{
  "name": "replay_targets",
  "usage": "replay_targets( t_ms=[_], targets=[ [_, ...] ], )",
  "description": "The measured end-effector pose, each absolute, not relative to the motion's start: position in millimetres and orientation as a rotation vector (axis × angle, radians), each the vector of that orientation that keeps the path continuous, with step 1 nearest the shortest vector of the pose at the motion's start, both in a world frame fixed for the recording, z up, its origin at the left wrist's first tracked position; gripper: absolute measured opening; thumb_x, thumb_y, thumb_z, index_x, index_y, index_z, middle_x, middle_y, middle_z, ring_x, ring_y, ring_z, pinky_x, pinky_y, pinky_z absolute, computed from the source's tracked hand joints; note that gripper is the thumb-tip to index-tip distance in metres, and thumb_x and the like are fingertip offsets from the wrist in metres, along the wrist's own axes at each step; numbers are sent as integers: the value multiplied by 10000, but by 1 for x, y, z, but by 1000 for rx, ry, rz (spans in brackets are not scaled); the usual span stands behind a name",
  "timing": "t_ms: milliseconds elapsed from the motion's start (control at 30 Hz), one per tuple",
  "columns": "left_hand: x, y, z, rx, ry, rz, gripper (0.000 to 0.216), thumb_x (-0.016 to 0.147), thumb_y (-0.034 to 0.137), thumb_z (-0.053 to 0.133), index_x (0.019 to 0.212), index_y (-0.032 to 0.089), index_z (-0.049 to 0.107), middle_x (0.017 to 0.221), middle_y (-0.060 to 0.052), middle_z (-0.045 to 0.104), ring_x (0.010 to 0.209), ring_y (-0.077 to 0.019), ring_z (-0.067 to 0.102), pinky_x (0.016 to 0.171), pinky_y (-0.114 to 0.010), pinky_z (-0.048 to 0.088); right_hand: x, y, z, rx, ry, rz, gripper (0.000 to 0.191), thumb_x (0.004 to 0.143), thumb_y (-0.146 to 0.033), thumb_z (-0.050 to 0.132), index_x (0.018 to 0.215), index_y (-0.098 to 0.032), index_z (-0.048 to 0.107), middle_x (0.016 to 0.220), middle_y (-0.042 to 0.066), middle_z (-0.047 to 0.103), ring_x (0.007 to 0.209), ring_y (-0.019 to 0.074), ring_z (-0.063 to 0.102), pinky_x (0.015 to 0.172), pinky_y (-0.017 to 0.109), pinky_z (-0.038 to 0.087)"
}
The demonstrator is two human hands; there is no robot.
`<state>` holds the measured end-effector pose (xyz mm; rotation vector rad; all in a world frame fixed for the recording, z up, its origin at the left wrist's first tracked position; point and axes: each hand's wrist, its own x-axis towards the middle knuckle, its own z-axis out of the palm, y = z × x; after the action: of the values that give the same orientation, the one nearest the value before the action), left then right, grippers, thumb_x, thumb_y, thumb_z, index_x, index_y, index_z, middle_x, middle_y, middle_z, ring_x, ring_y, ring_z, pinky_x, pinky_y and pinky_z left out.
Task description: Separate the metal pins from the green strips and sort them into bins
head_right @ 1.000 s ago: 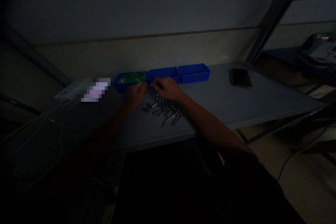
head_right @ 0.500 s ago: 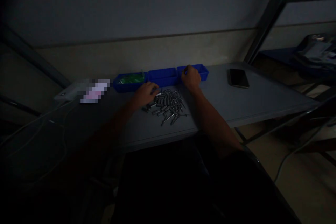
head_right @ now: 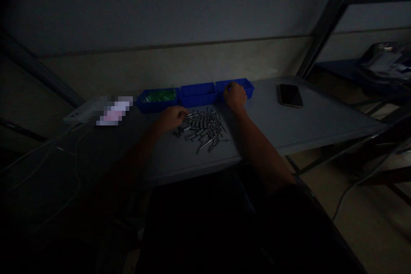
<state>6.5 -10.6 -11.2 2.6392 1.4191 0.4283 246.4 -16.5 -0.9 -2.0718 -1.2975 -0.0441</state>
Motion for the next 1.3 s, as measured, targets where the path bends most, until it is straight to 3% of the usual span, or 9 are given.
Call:
replay_targets(
  t_ms=[300, 467, 733, 1100, 1300],
  targets=[
    [24, -25, -7, 2572, 1675, 499, 278, 776, 431, 528, 868, 241, 707, 898, -73, 708, 882, -246, 618, 770, -343, 456, 235, -19, 3, -1980, -1410, -7, 364, 864, -362, 410, 1073, -153, 623, 1007, 143, 664, 954, 262, 600, 808, 349, 439],
    [32, -12, -10, 2361, 1638, 502, 220, 748, 323, 542, 883, 271, 708, 944, -32, 712, 860, -211, 634, 726, -290, 464, 201, -22, 3, -1749, -1789, 67, 348, 879, -353, 409, 1085, -160, 612, 1003, 106, 670, 903, 210, 608, 802, 301, 431],
    [25, -4, -14, 2329, 1561, 428, 200, 698, 252, 540, 788, 250, 720, 813, -17, 722, 751, -187, 642, 637, -250, 463, 180, -26, -8, -1649, -2312, 234, 297, 832, -329, 489, 1028, -176, 652, 1040, 84, 671, 947, 201, 598, 776, 259, 420],
    [8, -4, -11, 2359, 1514, 441, 239, 697, 136, 533, 835, 225, 707, 903, -41, 721, 841, -191, 654, 719, -249, 489, 179, -30, -3, -1585, -2415, 226, 264, 781, -156, 486, 963, -143, 678, 987, 95, 688, 876, 195, 615, 728, 249, 425],
    [0, -2, -8, 2396, 1361, 489, 240, 689, 110, 544, 858, 205, 685, 861, -42, 718, 775, -180, 660, 683, -239, 497, 178, -29, -5, -1590, -2385, 241, 242, 805, -213, 503, 966, -146, 670, 985, 88, 687, 877, 188, 614, 718, 242, 419]
  ],
)
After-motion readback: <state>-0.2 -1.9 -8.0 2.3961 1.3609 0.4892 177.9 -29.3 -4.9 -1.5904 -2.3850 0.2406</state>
